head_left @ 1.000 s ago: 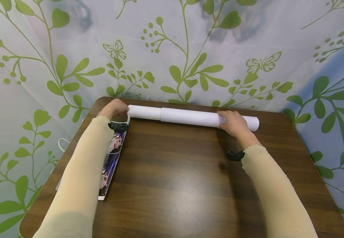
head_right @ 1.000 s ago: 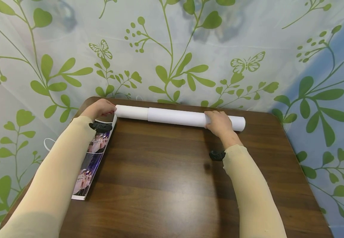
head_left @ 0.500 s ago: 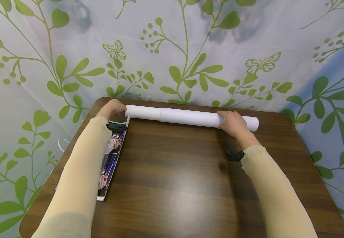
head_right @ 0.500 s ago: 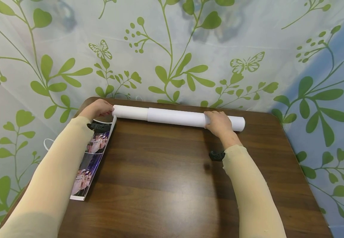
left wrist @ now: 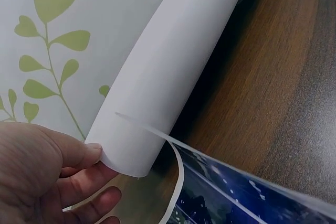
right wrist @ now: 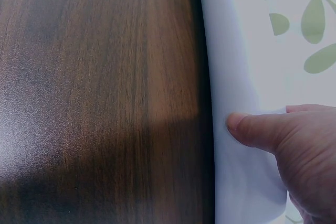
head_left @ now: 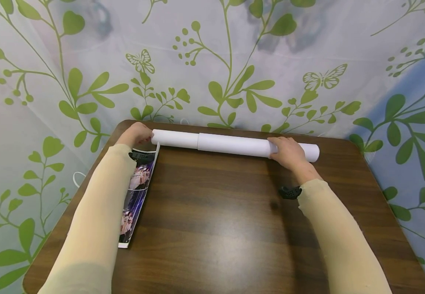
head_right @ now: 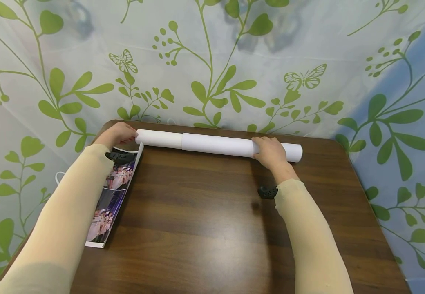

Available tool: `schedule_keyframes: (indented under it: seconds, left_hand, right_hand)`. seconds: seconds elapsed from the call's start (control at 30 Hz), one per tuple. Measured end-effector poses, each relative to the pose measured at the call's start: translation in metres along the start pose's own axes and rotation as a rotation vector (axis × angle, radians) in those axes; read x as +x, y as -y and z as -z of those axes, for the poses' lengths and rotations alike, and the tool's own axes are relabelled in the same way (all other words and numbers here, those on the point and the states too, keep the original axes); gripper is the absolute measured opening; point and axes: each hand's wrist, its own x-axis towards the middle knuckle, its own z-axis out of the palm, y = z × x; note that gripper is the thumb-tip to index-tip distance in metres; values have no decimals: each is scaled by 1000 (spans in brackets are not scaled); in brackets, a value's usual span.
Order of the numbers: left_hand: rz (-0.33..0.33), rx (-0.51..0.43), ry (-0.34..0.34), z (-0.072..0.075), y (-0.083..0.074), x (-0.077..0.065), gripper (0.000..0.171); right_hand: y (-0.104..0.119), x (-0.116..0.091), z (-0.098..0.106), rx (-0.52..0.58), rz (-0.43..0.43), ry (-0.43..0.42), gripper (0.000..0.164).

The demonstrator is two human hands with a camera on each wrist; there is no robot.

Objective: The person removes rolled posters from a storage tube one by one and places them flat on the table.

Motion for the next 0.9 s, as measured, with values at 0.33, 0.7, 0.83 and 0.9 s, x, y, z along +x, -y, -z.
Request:
schedule_keyframes:
  seconds: [0.33, 0.7, 0.83, 0.9]
  left_hand:
    - [-3, 15, -16, 2, 6, 2, 19]
    - [-5, 25, -23, 8, 11, 1, 19]
    - [8, 17, -28, 10, 13, 2, 19]
    - [14, 17, -29, 10, 14, 3, 19]
  right_hand:
    - [-1, 0, 0, -6, -1, 2, 66]
    - [-1, 0, -2, 2, 4, 4, 65]
    - [0, 0, -1, 4, 9, -1, 65]
    - [0, -1, 0, 5, 9, -3, 66]
